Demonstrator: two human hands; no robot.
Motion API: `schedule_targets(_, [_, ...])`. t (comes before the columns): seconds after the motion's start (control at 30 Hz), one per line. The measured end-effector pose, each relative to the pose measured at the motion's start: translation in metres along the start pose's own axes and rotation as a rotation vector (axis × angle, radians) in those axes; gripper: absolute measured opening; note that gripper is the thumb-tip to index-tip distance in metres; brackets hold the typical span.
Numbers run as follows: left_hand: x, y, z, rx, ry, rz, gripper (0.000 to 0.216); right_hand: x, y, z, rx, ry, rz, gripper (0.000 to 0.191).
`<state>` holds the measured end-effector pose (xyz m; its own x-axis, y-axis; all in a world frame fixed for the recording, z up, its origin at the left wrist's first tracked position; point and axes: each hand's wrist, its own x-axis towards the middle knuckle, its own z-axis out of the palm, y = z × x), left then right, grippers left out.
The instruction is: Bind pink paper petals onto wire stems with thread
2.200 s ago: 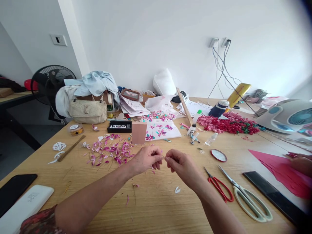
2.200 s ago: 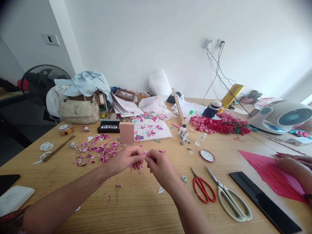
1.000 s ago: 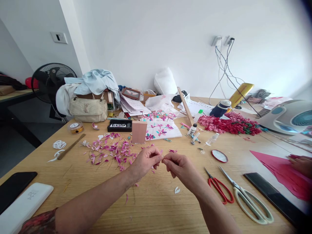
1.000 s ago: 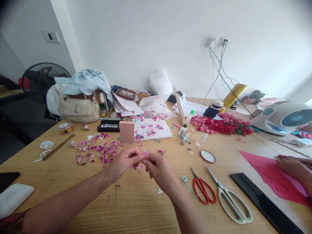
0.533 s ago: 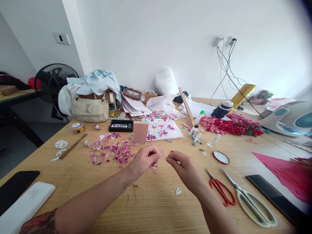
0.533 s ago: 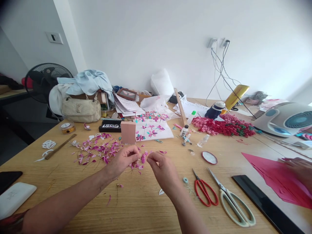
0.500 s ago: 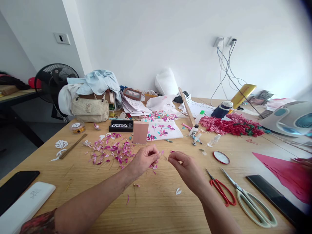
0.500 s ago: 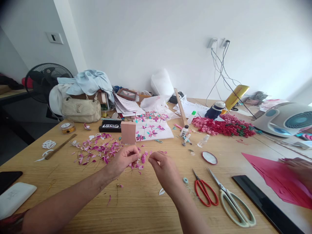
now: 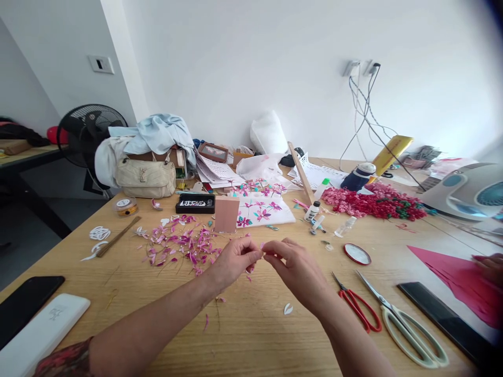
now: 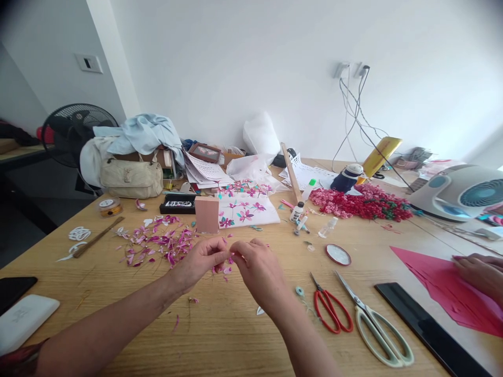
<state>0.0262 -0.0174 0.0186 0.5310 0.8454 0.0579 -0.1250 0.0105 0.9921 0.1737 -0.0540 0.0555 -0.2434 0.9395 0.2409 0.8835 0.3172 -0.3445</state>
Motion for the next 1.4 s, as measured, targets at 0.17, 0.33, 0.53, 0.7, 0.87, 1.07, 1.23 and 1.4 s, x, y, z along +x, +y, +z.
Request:
schedule_targets(0.17, [-0.001,0.002,0.000,-0.036,0.013,-0.034,0.031,0.001,0.005,0.000,-0.048,-0.006,-0.123,0.018])
schedule_targets(0.33, [0.000,-0.002,0.006,-0.049,0.080,-0.021,0.030,-0.004,-0.002,0.006,-0.095,0.102,-0.072,0.025])
schedule_targets(0.53, [0.002,-0.014,0.011,0.011,0.137,0.010,0.027,-0.007,-0.005,0.010,0.010,0.067,0.108,0.025])
schedule_targets(0.7, [0.004,-0.016,0.013,0.029,0.157,0.044,0.025,-0.006,-0.004,0.009,0.069,-0.024,0.217,0.026])
schedule_targets(0.87, [0.003,-0.016,0.015,-0.010,0.150,0.039,0.023,-0.007,0.000,0.005,0.173,-0.007,0.203,0.024])
schedule_targets(1.07, [-0.005,-0.012,0.004,0.138,0.071,0.211,0.017,-0.002,0.010,-0.001,0.634,-0.139,0.365,0.018])
schedule_targets(1.23, [-0.005,0.002,-0.010,0.582,-0.104,0.507,0.018,0.001,0.013,-0.005,0.832,-0.245,0.374,0.016])
schedule_targets(1.4, [0.008,0.002,-0.016,0.744,-0.240,0.754,0.020,0.003,0.013,-0.004,0.827,-0.278,0.378,0.015])
